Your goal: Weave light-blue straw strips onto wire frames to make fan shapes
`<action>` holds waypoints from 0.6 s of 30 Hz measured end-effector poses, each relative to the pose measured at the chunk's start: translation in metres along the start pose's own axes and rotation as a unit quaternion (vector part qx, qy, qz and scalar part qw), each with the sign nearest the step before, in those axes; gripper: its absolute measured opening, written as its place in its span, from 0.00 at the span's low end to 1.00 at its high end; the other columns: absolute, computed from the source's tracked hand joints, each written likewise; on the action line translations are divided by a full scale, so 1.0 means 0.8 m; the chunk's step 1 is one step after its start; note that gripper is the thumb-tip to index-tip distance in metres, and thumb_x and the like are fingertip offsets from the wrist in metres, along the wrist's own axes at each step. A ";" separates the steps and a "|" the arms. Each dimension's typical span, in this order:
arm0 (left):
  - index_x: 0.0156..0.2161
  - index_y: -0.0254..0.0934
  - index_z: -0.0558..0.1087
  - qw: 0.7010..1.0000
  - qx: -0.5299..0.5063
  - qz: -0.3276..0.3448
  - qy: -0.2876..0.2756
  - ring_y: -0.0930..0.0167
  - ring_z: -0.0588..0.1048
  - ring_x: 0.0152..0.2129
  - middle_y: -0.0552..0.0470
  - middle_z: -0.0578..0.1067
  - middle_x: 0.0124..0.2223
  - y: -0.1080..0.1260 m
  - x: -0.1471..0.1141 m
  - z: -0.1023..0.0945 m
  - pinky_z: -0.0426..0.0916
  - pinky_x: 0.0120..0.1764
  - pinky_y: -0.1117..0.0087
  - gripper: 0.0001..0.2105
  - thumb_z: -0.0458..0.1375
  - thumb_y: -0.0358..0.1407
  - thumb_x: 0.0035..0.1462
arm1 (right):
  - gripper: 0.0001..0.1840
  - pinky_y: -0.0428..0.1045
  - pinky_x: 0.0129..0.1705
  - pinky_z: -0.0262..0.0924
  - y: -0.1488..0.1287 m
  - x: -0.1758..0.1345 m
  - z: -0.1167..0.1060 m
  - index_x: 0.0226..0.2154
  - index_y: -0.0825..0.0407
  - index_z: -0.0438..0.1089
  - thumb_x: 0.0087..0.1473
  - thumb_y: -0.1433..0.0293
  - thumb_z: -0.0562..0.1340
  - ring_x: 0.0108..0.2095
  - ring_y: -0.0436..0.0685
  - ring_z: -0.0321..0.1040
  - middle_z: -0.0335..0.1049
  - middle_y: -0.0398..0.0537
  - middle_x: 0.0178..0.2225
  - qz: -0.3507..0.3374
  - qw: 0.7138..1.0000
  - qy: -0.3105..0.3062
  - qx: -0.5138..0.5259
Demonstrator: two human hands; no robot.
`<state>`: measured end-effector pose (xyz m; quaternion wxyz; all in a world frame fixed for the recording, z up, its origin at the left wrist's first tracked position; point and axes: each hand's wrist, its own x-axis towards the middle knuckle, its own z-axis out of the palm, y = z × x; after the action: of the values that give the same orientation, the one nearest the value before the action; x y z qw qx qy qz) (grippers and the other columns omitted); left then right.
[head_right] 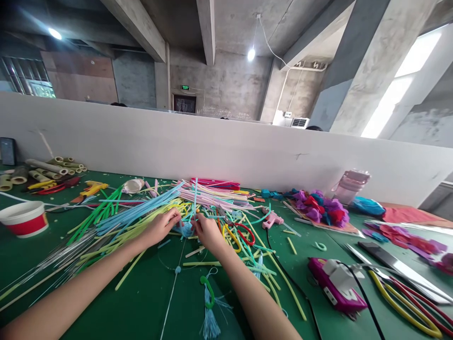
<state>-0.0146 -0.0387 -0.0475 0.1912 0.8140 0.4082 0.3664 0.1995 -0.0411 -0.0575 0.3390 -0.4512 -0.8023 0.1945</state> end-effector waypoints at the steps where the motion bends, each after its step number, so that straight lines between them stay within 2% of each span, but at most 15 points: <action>1: 0.36 0.40 0.65 1.000 -0.006 -0.005 0.005 0.67 0.73 0.24 0.53 0.74 0.28 0.001 0.000 0.002 0.63 0.31 0.68 0.13 0.46 0.44 0.67 | 0.10 0.46 0.31 0.63 -0.002 0.000 -0.001 0.40 0.51 0.68 0.64 0.68 0.52 0.27 0.54 0.75 0.78 0.47 0.29 -0.004 1.000 -0.007 -0.002; 5: 0.34 0.39 0.66 0.999 -0.047 -0.016 0.012 0.68 0.72 0.25 0.54 0.73 0.28 -0.002 0.001 0.007 0.64 0.31 0.68 0.13 0.50 0.45 0.65 | 0.14 0.46 0.34 0.64 -0.008 0.000 -0.008 0.46 0.53 0.68 0.61 0.75 0.53 0.31 0.55 0.76 0.80 0.50 0.34 -0.015 0.998 -0.054 -0.007; 9: 0.34 0.37 0.70 0.990 -0.130 -0.059 -0.014 0.68 0.74 0.25 0.52 0.76 0.28 -0.013 0.003 0.013 0.68 0.31 0.68 0.15 0.56 0.48 0.59 | 0.19 0.48 0.38 0.66 -0.009 0.000 -0.010 0.49 0.53 0.68 0.54 0.79 0.57 0.36 0.56 0.77 0.80 0.49 0.37 -0.001 0.997 -0.076 0.001; 13: 0.36 0.35 0.74 0.970 -0.210 -0.112 -0.043 0.64 0.78 0.31 0.48 0.80 0.32 -0.024 0.006 0.014 0.72 0.36 0.65 0.17 0.63 0.49 0.51 | 0.16 0.50 0.40 0.70 -0.001 0.001 -0.006 0.46 0.50 0.69 0.54 0.76 0.60 0.35 0.57 0.77 0.79 0.47 0.36 0.041 0.992 -0.059 0.108; 15: 0.36 0.35 0.76 0.976 -0.185 -0.100 -0.047 0.63 0.78 0.34 0.48 0.80 0.35 -0.026 0.007 0.012 0.72 0.38 0.64 0.16 0.64 0.47 0.50 | 0.15 0.51 0.39 0.72 0.004 0.002 -0.002 0.46 0.50 0.68 0.53 0.73 0.61 0.35 0.57 0.77 0.79 0.47 0.35 0.073 0.978 -0.050 0.189; 18: 0.36 0.36 0.76 0.991 -0.123 -0.056 -0.023 0.64 0.77 0.36 0.48 0.79 0.37 -0.024 0.007 0.008 0.70 0.39 0.65 0.14 0.61 0.47 0.55 | 0.16 0.53 0.40 0.72 0.005 0.001 0.004 0.45 0.50 0.66 0.52 0.69 0.63 0.35 0.58 0.78 0.79 0.47 0.35 0.092 0.958 -0.035 0.270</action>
<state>-0.0172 -0.0227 -0.0609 0.3198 0.7683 0.4004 0.3836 0.1992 -0.0384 -0.0613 0.4006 -0.4080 -0.6860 0.4500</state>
